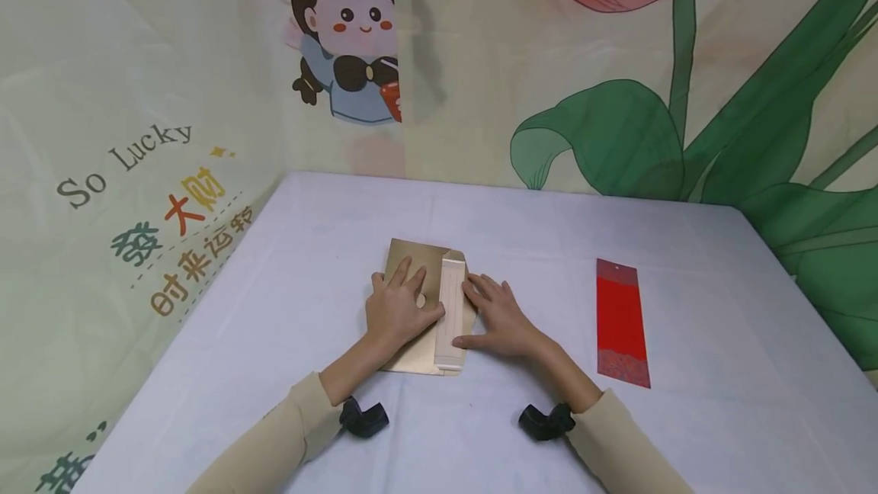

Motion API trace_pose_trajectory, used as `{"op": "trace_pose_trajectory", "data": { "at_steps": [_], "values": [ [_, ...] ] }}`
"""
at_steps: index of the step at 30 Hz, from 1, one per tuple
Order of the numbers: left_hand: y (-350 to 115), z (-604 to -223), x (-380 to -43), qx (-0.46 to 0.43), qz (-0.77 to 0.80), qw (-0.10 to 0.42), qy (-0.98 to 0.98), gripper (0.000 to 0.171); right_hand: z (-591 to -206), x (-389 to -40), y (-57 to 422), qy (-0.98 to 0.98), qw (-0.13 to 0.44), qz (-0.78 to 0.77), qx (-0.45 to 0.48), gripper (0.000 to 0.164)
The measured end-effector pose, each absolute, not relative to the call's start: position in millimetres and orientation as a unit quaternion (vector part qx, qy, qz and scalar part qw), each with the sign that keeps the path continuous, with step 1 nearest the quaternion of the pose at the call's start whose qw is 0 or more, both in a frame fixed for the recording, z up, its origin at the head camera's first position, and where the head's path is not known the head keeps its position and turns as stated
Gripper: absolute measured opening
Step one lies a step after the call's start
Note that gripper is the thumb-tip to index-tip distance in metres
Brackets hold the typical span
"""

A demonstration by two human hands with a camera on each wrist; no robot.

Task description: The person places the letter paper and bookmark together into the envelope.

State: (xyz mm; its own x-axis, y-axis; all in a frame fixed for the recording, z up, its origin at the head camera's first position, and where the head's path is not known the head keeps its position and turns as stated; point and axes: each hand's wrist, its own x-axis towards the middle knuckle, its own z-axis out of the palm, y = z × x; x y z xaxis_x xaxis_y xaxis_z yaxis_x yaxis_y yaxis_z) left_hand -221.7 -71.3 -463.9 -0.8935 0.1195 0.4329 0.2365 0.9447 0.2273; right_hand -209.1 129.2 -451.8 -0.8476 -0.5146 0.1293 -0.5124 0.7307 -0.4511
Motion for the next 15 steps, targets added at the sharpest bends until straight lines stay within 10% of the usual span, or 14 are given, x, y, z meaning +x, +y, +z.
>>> {"op": "trace_pose_trajectory", "data": {
  "at_steps": [15],
  "values": [
    [-73, -465, -225, -0.099, -0.133, 0.213, -0.963, 0.07, -453, -222, 117, 0.932, 0.022, -0.182, -0.313, 0.092]
  ]
}}
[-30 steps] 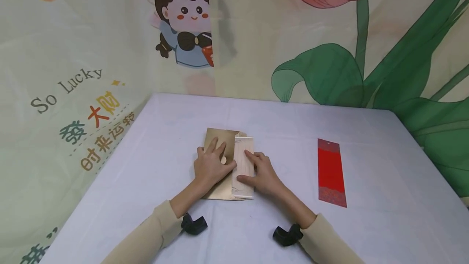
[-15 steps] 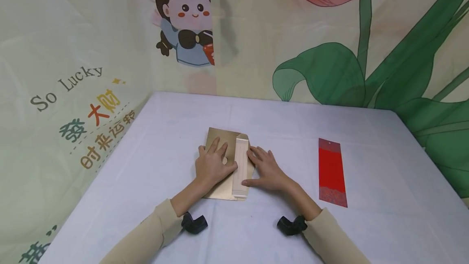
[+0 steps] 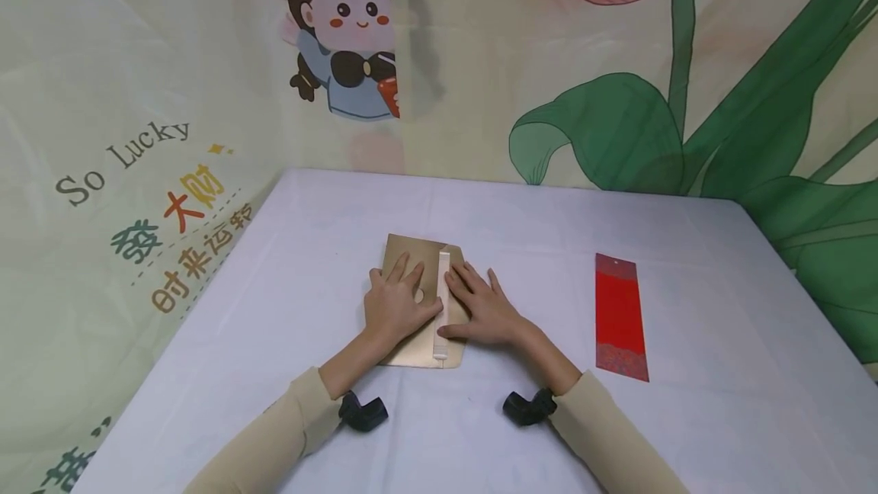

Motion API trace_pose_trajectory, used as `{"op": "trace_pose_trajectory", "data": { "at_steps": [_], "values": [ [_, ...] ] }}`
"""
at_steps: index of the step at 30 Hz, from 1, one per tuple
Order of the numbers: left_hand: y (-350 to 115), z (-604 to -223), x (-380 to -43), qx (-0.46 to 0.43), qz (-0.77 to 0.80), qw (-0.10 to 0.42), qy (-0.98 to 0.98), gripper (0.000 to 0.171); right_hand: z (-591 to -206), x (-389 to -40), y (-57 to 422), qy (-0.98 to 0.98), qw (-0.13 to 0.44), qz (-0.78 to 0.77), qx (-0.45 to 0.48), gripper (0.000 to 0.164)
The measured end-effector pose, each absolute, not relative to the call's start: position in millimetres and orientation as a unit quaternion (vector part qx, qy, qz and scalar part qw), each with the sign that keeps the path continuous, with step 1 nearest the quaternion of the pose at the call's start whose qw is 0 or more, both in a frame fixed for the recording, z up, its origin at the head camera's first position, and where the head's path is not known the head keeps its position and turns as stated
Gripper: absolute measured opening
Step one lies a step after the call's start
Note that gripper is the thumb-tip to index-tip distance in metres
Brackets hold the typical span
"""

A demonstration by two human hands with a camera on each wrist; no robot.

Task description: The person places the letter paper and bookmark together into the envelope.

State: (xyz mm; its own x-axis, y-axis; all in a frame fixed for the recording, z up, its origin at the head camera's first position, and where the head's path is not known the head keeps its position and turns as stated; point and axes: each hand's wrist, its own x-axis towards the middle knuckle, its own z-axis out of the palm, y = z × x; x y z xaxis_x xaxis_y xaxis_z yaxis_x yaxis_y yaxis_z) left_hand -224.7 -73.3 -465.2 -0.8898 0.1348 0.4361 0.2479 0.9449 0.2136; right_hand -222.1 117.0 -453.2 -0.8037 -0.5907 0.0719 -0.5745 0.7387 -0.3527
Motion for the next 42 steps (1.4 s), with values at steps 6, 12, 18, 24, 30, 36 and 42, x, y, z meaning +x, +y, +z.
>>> {"op": "trace_pose_trajectory", "data": {
  "at_steps": [6, 12, 18, 24, 30, 36, 42],
  "values": [
    [-74, -461, -223, -0.095, -0.141, 0.206, -0.964, 0.068, -454, -226, 119, 0.929, 0.037, -0.198, -0.309, 0.089],
    [-73, -460, -221, -0.097, -0.147, 0.206, -0.963, 0.068, -450, -225, 122, 0.923, 0.04, -0.218, -0.313, 0.087],
    [-72, -460, -221, -0.098, -0.141, 0.211, -0.962, 0.068, -449, -227, 114, 0.922, 0.042, -0.219, -0.316, 0.085],
    [-72, -463, -221, -0.101, -0.139, 0.211, -0.962, 0.068, -449, -230, 108, 0.925, 0.064, -0.212, -0.31, 0.087],
    [-72, -464, -223, -0.103, -0.142, 0.221, -0.959, 0.068, -448, -230, 111, 0.924, 0.052, -0.206, -0.317, 0.092],
    [-71, -462, -223, -0.101, -0.132, 0.227, -0.96, 0.068, -446, -231, 110, 0.922, 0.041, -0.206, -0.326, 0.093],
    [-72, -461, -222, -0.101, -0.137, 0.225, -0.959, 0.068, -448, -233, 110, 0.917, 0.054, -0.233, -0.321, 0.088]
  ]
}}
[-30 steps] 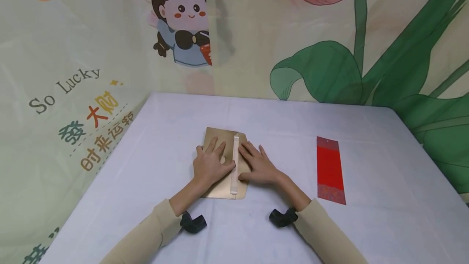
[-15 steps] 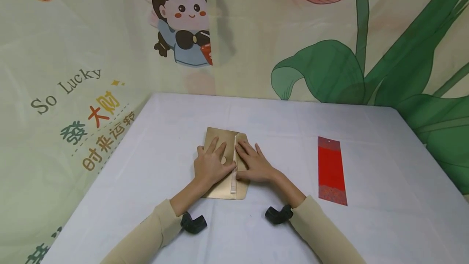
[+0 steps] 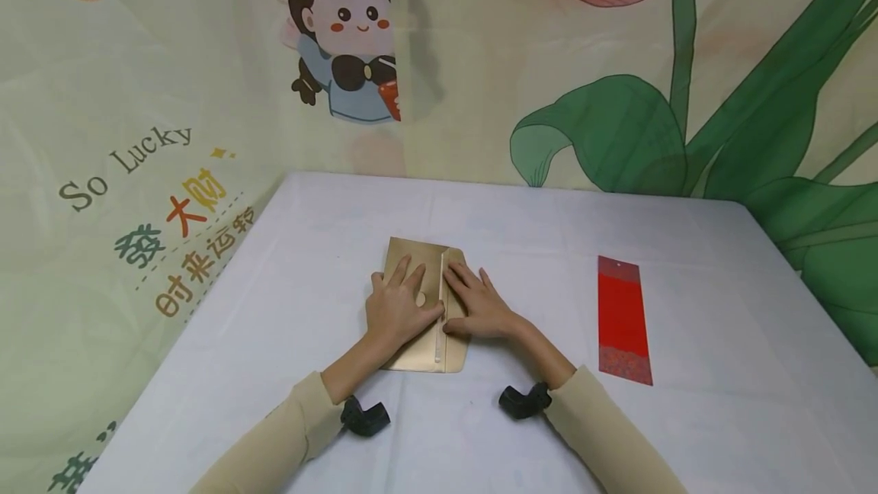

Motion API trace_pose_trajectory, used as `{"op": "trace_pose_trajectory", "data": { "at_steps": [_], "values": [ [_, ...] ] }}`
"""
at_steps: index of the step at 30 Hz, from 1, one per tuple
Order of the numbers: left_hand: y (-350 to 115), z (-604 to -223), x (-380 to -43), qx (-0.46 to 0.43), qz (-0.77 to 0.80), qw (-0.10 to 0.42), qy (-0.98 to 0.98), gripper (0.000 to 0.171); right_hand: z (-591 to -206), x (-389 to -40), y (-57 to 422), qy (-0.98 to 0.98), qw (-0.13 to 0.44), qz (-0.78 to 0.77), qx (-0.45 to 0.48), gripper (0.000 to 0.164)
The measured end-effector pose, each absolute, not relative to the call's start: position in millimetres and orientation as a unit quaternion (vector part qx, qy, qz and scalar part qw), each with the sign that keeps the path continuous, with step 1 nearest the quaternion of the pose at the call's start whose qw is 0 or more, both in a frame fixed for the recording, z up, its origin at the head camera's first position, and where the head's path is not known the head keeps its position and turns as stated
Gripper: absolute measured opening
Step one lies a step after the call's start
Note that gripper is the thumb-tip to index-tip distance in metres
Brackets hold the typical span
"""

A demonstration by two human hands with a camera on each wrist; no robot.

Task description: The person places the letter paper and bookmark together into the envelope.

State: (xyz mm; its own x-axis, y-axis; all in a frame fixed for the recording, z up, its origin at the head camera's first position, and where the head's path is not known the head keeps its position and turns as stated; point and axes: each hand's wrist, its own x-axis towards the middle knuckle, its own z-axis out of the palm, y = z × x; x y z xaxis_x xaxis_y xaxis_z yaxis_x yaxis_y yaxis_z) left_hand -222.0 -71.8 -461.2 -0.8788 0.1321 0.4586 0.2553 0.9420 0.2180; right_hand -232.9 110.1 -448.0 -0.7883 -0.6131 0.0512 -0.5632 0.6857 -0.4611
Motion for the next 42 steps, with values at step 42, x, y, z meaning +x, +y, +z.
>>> {"op": "trace_pose_trajectory", "data": {
  "at_steps": [42],
  "values": [
    [-68, -459, -223, -0.065, -0.148, 0.14, -0.977, 0.087, -464, -225, 112, 0.916, -0.054, -0.234, -0.322, 0.081]
  ]
}}
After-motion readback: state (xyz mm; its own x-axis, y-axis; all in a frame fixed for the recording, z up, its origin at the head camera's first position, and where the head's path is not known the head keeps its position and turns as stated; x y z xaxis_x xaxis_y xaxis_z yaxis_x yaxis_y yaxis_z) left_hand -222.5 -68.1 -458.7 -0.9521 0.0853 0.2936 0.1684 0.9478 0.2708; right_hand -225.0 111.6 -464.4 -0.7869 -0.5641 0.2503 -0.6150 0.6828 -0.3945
